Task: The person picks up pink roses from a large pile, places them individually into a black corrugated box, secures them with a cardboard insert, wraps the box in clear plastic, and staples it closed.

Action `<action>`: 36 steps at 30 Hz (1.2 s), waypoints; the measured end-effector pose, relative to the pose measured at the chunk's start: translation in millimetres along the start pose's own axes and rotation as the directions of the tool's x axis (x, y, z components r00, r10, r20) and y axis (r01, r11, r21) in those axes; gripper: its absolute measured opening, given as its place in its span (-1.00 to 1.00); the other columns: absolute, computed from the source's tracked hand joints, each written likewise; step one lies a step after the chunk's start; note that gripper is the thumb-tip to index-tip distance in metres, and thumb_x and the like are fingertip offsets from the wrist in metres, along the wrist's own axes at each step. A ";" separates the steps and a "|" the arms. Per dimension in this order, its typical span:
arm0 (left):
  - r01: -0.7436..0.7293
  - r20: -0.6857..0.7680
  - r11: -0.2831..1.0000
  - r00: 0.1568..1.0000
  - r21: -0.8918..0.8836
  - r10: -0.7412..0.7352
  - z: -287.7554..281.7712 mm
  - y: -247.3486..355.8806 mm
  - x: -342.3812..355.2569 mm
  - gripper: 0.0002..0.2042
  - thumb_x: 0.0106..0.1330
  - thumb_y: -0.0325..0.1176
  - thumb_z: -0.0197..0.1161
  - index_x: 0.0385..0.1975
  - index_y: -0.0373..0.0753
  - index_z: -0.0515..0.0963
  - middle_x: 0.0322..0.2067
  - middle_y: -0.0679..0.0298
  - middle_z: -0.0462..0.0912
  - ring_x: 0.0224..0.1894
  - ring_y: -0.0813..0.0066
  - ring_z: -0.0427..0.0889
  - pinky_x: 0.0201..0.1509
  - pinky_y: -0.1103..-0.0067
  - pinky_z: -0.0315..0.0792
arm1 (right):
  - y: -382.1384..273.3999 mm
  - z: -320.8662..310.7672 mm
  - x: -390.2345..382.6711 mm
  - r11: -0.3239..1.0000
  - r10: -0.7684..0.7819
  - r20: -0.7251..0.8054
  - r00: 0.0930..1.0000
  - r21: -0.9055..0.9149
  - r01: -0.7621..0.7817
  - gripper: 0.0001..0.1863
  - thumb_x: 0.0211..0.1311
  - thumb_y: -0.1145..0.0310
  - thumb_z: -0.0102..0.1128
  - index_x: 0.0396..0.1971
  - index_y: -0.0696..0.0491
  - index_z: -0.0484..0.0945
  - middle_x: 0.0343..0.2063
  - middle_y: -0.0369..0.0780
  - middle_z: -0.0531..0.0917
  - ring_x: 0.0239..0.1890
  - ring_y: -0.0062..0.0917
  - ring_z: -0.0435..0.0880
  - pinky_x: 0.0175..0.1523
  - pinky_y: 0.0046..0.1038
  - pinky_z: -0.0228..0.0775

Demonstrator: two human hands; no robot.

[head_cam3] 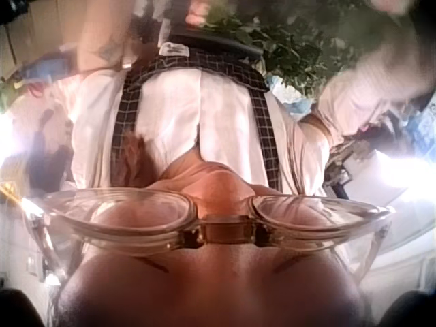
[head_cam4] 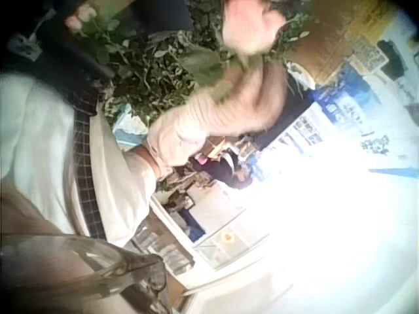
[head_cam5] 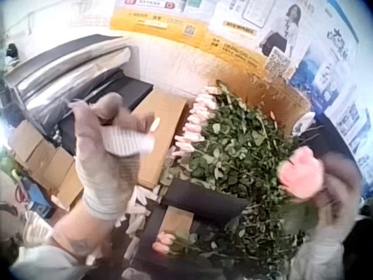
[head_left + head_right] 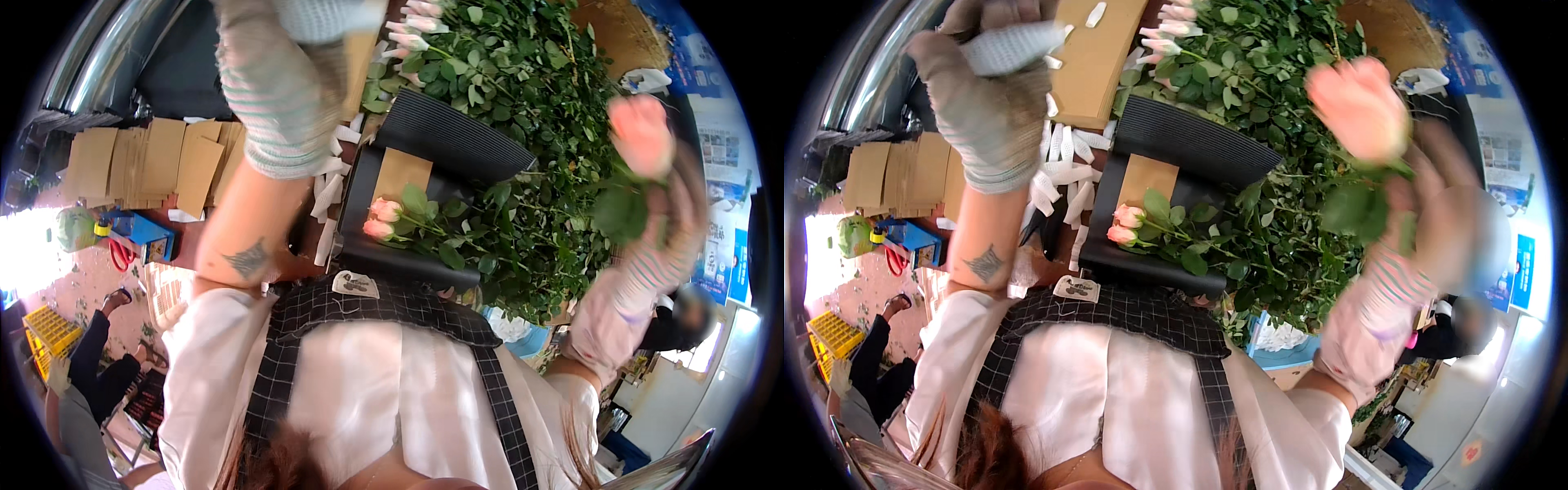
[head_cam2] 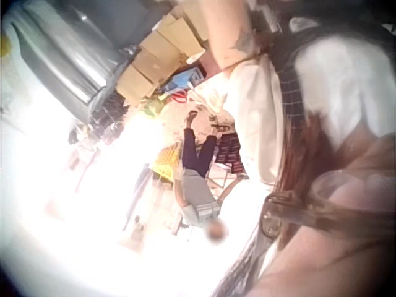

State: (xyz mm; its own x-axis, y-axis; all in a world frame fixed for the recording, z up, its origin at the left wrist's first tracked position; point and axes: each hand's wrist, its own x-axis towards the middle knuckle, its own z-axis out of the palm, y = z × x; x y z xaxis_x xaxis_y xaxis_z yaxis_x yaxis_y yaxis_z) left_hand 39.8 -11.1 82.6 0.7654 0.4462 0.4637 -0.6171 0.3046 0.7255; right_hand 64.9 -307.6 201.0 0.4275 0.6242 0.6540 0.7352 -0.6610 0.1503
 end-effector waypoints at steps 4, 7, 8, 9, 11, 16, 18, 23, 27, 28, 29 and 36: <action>0.109 0.502 0.857 0.771 0.504 -0.393 -15.9 -31.5 -57.6 -0.81 0.11 -0.38 0.28 -0.25 -0.17 0.61 -0.52 0.19 0.60 -0.41 0.42 0.59 -0.28 0.56 0.47 | -22.4 5.4 -17.7 0.474 0.680 0.297 0.671 0.519 -0.711 -0.68 0.18 0.35 0.03 -0.09 0.15 0.51 -0.28 -0.11 0.57 -0.26 -0.35 0.57 -0.15 -0.35 0.46; 0.227 0.398 0.540 0.461 0.811 -0.793 -31.5 -52.3 -102.8 -0.73 0.15 -0.27 0.24 -0.12 0.01 0.58 -0.51 0.17 0.62 -0.43 0.27 0.60 -0.18 0.44 0.41 | -27.5 47.7 -39.1 0.940 -0.016 0.558 0.830 0.290 -0.178 -0.66 0.11 0.39 0.06 -0.06 0.02 0.52 -0.45 -0.17 0.57 -0.35 -0.39 0.54 -0.24 -0.38 0.37; 0.024 0.405 0.447 0.384 0.894 -0.830 -31.5 -53.6 -108.7 -0.69 0.16 -0.25 0.18 -0.07 0.01 0.55 -0.44 0.16 0.63 -0.38 0.28 0.62 -0.11 0.37 0.35 | -34.9 71.4 -49.2 0.886 0.021 0.628 0.778 0.349 -0.306 -0.65 0.09 0.42 0.07 -0.06 -0.03 0.53 -0.46 -0.17 0.55 -0.34 -0.36 0.55 -0.24 -0.38 0.37; -0.188 0.394 0.351 0.308 0.917 -0.866 -34.2 -59.3 -115.5 -0.66 0.16 -0.24 0.12 -0.02 0.00 0.51 -0.38 0.15 0.64 -0.33 0.28 0.63 -0.04 0.31 0.30 | -45.5 98.8 -61.3 0.813 0.046 0.699 0.714 0.389 -0.433 -0.63 0.06 0.45 0.08 -0.07 -0.08 0.54 -0.48 -0.16 0.54 -0.33 -0.32 0.55 -0.24 -0.38 0.37; -0.125 0.413 0.394 0.344 0.910 -0.844 -50.0 -69.3 -132.6 -0.67 0.25 -0.09 0.04 -0.01 0.05 0.51 -0.53 0.15 0.60 -0.41 0.18 0.57 0.19 0.20 -0.02 | -56.7 147.0 -94.3 0.728 0.028 0.698 0.715 0.476 -0.493 -0.58 0.03 0.50 0.09 -0.03 -0.09 0.51 -0.46 -0.15 0.53 -0.32 -0.27 0.54 -0.24 -0.33 0.36; -0.099 0.388 0.376 0.300 0.921 -0.871 -49.1 -32.9 -109.7 -0.60 0.22 -0.07 0.08 0.03 -0.03 0.46 -0.49 0.09 0.60 -0.34 0.09 0.58 0.07 0.27 0.25 | -75.0 184.9 -122.7 0.879 -0.204 0.780 0.592 0.412 -0.241 -0.51 -0.01 0.50 0.06 0.02 -0.06 0.42 -0.42 -0.12 0.52 -0.33 -0.23 0.53 -0.22 -0.25 0.38; 0.070 0.231 0.253 0.235 0.965 -0.944 -60.5 -16.0 -103.5 -0.56 0.16 -0.07 0.17 0.02 -0.13 0.46 -0.39 0.04 0.59 -0.29 0.10 0.58 -0.05 0.32 0.40 | -72.3 183.5 -128.7 0.927 -0.256 0.830 0.495 0.356 -0.116 -0.46 -0.06 0.43 0.11 0.05 -0.01 0.37 -0.44 -0.15 0.51 -0.32 -0.24 0.53 -0.23 -0.26 0.39; 0.073 -0.013 0.078 0.809 0.994 -0.587 -100.9 12.8 -108.2 -0.64 -0.01 -0.33 0.37 -0.17 -0.23 0.55 -0.21 0.09 0.55 -0.15 0.13 0.52 -0.05 0.37 0.43 | -77.3 177.3 -124.3 0.934 -0.279 0.827 0.488 0.352 -0.064 -0.43 -0.15 0.40 0.15 0.02 0.03 0.39 -0.44 -0.15 0.51 -0.32 -0.25 0.52 -0.25 -0.27 0.38; -0.234 0.564 0.630 0.726 0.741 -0.394 -56.1 -31.6 -102.1 -0.61 -0.07 -0.34 0.38 -0.17 -0.19 0.53 -0.16 0.19 0.53 -0.04 0.15 0.48 0.05 0.35 0.37 | -73.1 179.2 -127.3 0.909 -0.295 0.808 0.510 0.402 -0.110 -0.38 -0.25 0.39 0.19 0.01 0.04 0.41 -0.44 -0.13 0.51 -0.32 -0.24 0.51 -0.23 -0.24 0.37; -0.309 0.626 0.638 0.695 0.705 -0.354 -48.3 -48.3 -111.7 -0.59 -0.06 -0.25 0.37 -0.15 -0.13 0.52 -0.09 0.21 0.50 0.02 0.17 0.44 0.08 0.31 0.34 | -73.1 181.2 -128.3 0.891 -0.279 0.795 0.538 0.424 -0.163 -0.38 -0.29 0.39 0.20 -0.02 0.06 0.43 -0.43 -0.11 0.51 -0.32 -0.22 0.51 -0.22 -0.22 0.36; -0.409 0.670 0.569 0.636 0.713 -0.383 -39.3 -58.1 -114.4 -0.62 -0.04 -0.15 0.35 -0.18 -0.07 0.52 -0.03 0.23 0.46 0.08 0.20 0.39 0.11 0.29 0.29 | -70.9 188.1 -141.5 0.861 -0.268 0.752 0.602 0.468 -0.202 -0.41 -0.30 0.38 0.20 -0.06 0.09 0.44 -0.40 -0.10 0.51 -0.31 -0.21 0.50 -0.20 -0.21 0.34; -0.489 0.710 0.515 0.498 0.704 -0.497 -35.3 -80.0 -122.5 -0.70 0.04 -0.05 0.26 -0.33 -0.08 0.53 -0.01 0.24 0.47 0.08 0.27 0.40 0.12 0.28 0.25 | -71.4 180.2 -133.6 0.838 -0.249 0.783 0.571 0.469 -0.278 -0.61 -0.06 0.39 0.10 -0.13 0.10 0.44 -0.47 -0.12 0.50 -0.36 -0.18 0.50 -0.22 -0.21 0.32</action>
State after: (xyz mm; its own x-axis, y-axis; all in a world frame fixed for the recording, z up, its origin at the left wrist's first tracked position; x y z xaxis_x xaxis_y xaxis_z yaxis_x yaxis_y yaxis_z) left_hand -11.0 -60.4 -50.2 0.8178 -0.5271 0.2312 -0.5639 -0.6534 0.5050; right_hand 50.1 -268.7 -30.7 0.4730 0.8466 -0.2442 0.7444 -0.5322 -0.4033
